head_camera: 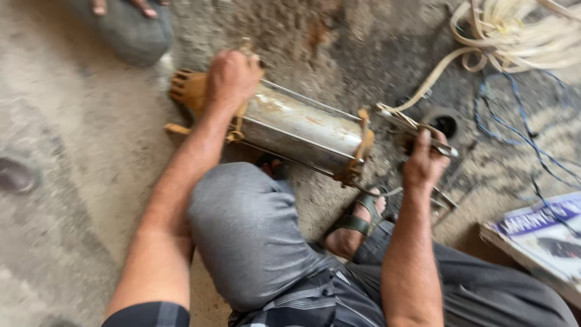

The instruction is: The person sits on the floor and uses two wrenches to loosen and tighten bolts on a cylindrical metal water pump. They rotate the pump to access different bolt locations and continue adjusting the fasteners throughout the clip.

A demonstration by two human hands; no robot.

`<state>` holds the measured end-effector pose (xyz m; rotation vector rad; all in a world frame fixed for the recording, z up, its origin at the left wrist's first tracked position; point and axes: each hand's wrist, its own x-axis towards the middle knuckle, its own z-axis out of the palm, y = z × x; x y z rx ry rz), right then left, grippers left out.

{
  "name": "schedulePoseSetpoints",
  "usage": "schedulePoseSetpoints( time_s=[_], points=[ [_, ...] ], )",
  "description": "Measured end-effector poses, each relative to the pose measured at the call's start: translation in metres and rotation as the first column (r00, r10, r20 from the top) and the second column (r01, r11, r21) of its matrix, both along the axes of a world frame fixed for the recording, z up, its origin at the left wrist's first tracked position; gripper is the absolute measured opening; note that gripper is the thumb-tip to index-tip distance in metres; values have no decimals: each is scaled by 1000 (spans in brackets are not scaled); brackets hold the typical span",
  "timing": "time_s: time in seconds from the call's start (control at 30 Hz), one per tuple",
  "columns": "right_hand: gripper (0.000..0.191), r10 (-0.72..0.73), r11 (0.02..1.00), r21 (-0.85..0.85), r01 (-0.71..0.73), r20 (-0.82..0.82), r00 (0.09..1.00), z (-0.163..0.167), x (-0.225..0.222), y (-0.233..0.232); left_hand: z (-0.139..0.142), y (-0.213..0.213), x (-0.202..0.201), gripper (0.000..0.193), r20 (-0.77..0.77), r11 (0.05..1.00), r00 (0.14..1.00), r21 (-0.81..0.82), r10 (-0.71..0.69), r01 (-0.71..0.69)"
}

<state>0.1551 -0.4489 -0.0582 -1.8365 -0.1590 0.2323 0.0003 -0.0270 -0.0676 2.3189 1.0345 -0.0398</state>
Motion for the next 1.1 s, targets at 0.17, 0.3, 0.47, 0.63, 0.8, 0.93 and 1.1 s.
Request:
schedulePoseSetpoints(
  time_s=[0.17, 0.3, 0.47, 0.63, 0.8, 0.93, 1.1],
  points=[
    [22, 95, 987, -148, -68, 189, 977, 14, -17, 9, -13, 1, -6, 41, 90, 948, 978, 276, -190, 159],
    [21, 131, 950, -309, -39, 284, 950, 25, -20, 13, -32, 4, -14, 51, -41, 927, 972, 293, -231, 232],
    [21, 178, 941, -327, -90, 252, 951, 32, -26, 19, -43, 5, -19, 51, -112, 931, 971, 280, -209, 233],
    [27, 259, 928, -356, -113, 396, 881, 26, -26, 23, -41, 2, -18, 47, -108, 936, 973, 270, -204, 226],
    [37, 251, 935, -324, -140, 330, 910, 1, 37, 53, -43, -4, -14, 47, -101, 946, 983, 272, -153, 175],
    [36, 200, 808, -587, -41, 208, 957, -29, 85, 92, -45, -6, -15, 46, -118, 932, 980, 309, -158, 187],
    [49, 228, 566, -773, -286, -187, 956, -50, 106, 126, -42, -9, -15, 49, -131, 927, 981, 327, -145, 181]
  ],
)
